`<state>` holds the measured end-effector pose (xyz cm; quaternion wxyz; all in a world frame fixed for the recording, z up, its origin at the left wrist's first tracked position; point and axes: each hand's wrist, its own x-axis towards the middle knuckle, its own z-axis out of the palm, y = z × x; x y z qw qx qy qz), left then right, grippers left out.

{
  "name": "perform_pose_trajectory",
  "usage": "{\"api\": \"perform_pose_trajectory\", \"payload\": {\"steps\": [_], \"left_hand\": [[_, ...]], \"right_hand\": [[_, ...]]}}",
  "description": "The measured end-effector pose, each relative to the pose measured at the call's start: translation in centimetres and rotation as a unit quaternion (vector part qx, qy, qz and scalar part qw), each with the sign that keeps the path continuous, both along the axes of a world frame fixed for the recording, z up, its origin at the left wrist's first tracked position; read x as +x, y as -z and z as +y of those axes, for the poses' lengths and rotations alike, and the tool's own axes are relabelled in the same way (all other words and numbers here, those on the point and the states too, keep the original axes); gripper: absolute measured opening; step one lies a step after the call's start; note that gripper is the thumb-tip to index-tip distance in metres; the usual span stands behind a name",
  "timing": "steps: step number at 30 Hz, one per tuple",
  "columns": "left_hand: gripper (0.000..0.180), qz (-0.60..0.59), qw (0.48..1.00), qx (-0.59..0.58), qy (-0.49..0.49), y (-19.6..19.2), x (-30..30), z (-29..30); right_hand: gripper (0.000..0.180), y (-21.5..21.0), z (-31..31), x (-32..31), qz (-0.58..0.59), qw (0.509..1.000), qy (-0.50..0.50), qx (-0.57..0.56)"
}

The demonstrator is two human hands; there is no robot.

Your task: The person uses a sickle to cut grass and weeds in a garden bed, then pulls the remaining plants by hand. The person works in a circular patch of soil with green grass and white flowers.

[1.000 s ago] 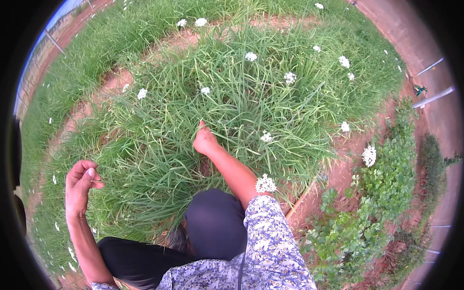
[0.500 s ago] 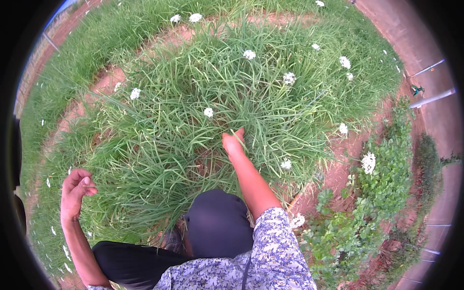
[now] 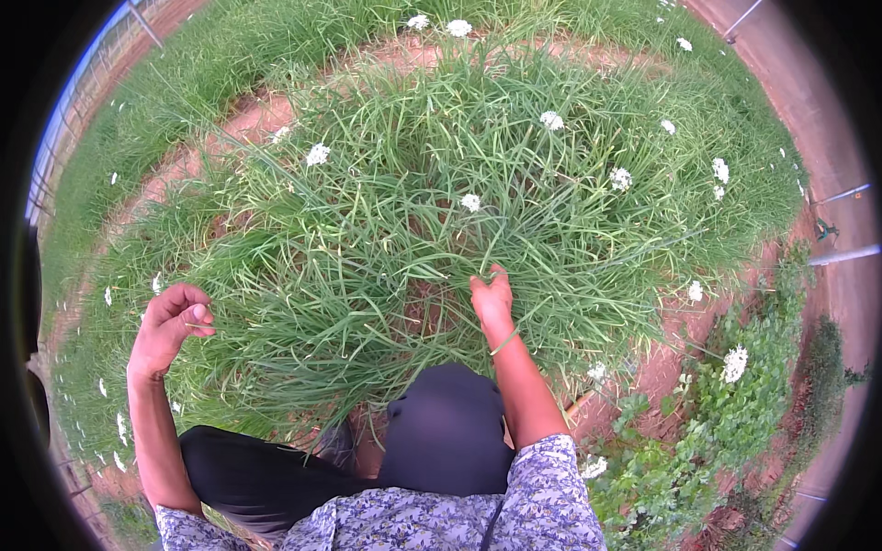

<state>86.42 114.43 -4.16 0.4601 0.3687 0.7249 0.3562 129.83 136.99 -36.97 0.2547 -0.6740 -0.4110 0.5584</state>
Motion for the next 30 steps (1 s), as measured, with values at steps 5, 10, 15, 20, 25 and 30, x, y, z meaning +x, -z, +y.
{"api": "perform_pose_trajectory", "payload": {"steps": [5, 10, 15, 20, 25, 30], "left_hand": [[0.024, -0.009, 1.0, 0.0, -0.015, -0.1, 0.2, -0.3], [0.022, -0.008, 1.0, -0.005, -0.008, -0.7, 0.1, -0.9], [0.025, -0.016, 1.0, 0.013, -0.019, -0.9, -0.1, -2.0], [0.026, 0.009, 1.0, -0.001, 0.007, -0.9, -1.3, -2.9], [0.032, 0.022, 1.0, -0.006, 0.015, -1.3, -1.2, -3.9], [0.026, 0.035, 0.999, 0.021, 0.024, -1.0, -0.6, -3.8]], "right_hand": [[0.042, -0.7, 0.0, -2.2, 0.022, 0.997, -0.069, 0.013], [0.07, -1.8, 2.1, -6.0, -0.116, 0.956, -0.218, 0.161], [0.112, -1.9, 4.3, -10.2, -0.074, 0.962, -0.228, 0.132], [0.094, -1.8, 3.9, -11.2, 0.079, 0.94, -0.322, 0.077], [0.084, -4.4, 1.9, -11.9, 0.08, 0.943, -0.31, 0.097], [0.076, -3.4, 2.9, -11.0, 0.089, 0.939, -0.314, 0.113]]}}
